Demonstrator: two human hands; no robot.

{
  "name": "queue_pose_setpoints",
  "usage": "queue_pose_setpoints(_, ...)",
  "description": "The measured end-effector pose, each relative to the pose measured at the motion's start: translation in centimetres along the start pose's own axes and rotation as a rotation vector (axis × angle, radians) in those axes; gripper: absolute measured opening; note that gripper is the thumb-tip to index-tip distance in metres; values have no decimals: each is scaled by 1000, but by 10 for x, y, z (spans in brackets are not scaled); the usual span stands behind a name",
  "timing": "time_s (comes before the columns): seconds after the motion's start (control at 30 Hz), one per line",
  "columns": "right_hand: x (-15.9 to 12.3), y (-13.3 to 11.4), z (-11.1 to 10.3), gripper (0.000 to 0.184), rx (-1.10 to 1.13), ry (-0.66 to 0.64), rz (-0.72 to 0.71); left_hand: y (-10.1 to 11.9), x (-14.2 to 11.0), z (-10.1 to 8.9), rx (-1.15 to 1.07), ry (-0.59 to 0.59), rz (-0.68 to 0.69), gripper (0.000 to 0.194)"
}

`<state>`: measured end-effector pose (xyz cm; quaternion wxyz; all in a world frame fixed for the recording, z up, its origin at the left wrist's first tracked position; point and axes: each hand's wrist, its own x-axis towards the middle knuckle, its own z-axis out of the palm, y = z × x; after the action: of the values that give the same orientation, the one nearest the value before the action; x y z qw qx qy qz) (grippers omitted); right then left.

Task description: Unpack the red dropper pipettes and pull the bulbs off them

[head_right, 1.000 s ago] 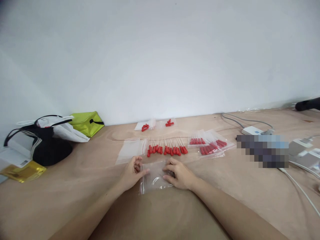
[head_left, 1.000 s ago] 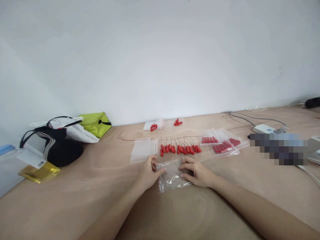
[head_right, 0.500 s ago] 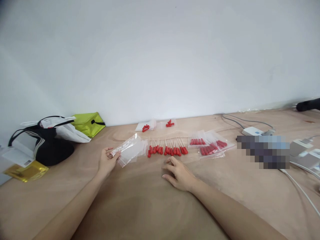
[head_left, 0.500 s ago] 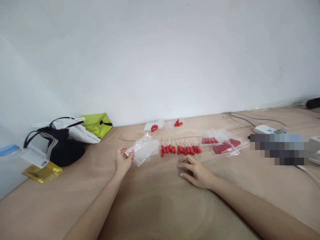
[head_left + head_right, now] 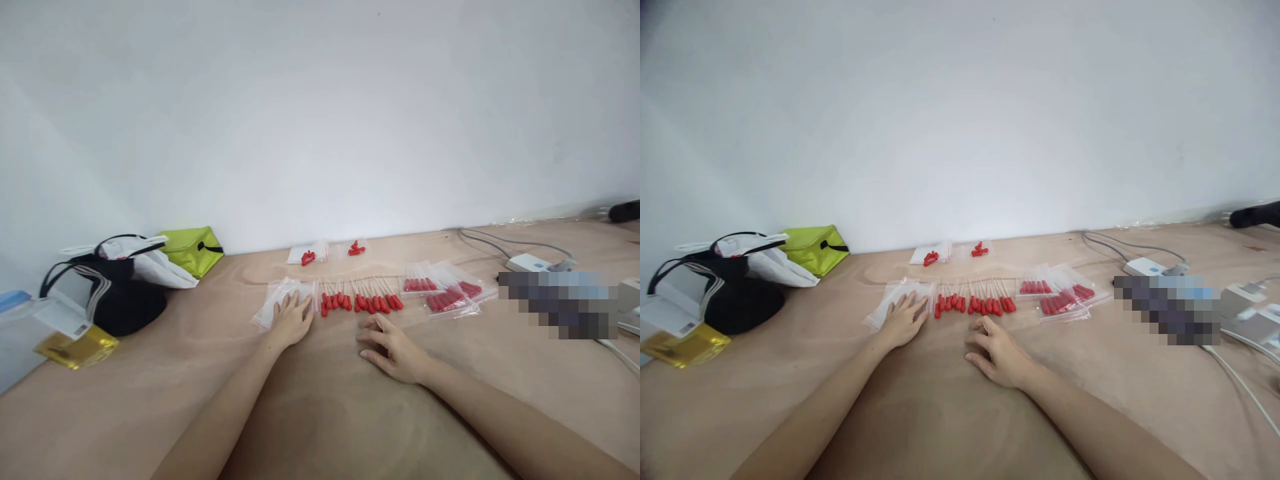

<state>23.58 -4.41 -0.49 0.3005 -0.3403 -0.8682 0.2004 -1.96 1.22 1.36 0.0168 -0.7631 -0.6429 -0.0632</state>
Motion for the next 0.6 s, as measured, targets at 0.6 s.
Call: queue_pose_setpoints(0.6,20,64,-80,36,-707,309,970,-32,-25,-1,-13,335,215,31)
